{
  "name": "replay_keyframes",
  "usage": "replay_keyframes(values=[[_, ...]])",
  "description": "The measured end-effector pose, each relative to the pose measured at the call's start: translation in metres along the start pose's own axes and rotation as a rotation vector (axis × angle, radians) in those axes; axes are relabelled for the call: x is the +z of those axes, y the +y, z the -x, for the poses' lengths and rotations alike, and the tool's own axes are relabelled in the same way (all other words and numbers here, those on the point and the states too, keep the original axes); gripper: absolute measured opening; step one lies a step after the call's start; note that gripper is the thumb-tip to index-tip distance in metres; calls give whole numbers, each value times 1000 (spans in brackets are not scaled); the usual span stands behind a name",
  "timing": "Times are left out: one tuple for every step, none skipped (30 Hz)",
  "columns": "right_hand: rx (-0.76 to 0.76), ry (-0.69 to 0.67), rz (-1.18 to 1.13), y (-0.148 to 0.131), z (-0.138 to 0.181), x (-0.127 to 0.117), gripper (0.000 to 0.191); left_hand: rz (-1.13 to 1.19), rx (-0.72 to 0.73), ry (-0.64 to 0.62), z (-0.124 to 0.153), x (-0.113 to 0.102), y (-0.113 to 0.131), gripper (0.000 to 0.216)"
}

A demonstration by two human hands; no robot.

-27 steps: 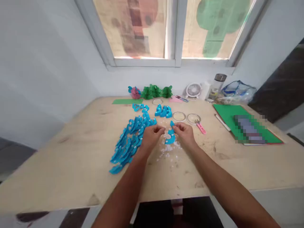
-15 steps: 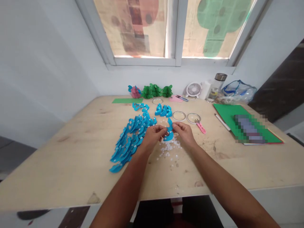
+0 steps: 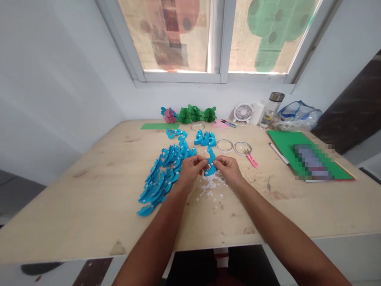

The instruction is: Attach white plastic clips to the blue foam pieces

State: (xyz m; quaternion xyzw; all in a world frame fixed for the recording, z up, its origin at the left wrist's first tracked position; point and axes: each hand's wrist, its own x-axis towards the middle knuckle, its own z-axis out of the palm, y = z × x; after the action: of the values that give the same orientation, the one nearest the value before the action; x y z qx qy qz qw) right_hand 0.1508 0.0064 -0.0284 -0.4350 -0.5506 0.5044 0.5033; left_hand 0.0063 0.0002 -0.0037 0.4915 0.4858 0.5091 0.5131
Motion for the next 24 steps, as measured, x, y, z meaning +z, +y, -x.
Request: replay_keyframes(values=[[-2,1,-3,0,0,0,20,14,-20,-3,1,0,1,21],[-7,4,-4,0,0,0,20,30,-41,-9,2,0,2,22],[-12,7,-4,0,0,0,19,46,-60,-14,2,1,2,23],[-18,8,-2,0,0,0,19,60,-73,-15,3,1,3,24],[-22,8,0,0,1,0,19,66,-77,-9,3,1,3,25],[-21,7,3,-1,1,0,19,63,-72,1,4,2,3,25],[-18,6,9,-2,1,0,19,54,-58,16,4,2,3,24],[-12,3,15,-2,2,0,20,40,-37,33,4,3,3,23],[-7,1,21,-3,2,0,20,25,-13,45,4,3,3,22],[-4,-3,24,-4,2,0,20,9,8,52,4,3,3,21],[-4,-10,24,-4,2,-1,21,-6,23,51,4,3,3,20],[-4,-18,22,-4,2,-1,21,-21,31,46,4,3,3,19],[-5,-25,18,-4,2,-1,22,-39,34,38,4,3,3,19],[-4,-32,15,-4,2,-1,23,-59,30,27,3,3,2,19],[-1,-34,16,-3,2,-1,24,-82,25,17,3,3,1,19],[4,-34,23,-2,1,-2,25,-107,23,12,2,3,0,19],[6,-28,32,-2,1,-2,26,-136,34,14,2,2,-1,19],[6,-18,42,-1,1,-2,26,-171,65,26,1,2,-3,18],[3,-3,50,0,0,-2,26,-212,113,46,1,2,-4,17],[-5,17,58,0,0,-2,26,-260,175,76,1,2,-5,16],[-16,37,65,0,-1,-2,26,-317,243,105,1,2,-6,16],[-26,57,74,1,-1,-3,26,-382,311,127,1,1,-6,15],[-34,77,85,1,-1,-3,26,-451,373,134,2,2,-7,13],[-41,93,99,1,-1,-3,26,-522,428,124,2,2,-7,11]])
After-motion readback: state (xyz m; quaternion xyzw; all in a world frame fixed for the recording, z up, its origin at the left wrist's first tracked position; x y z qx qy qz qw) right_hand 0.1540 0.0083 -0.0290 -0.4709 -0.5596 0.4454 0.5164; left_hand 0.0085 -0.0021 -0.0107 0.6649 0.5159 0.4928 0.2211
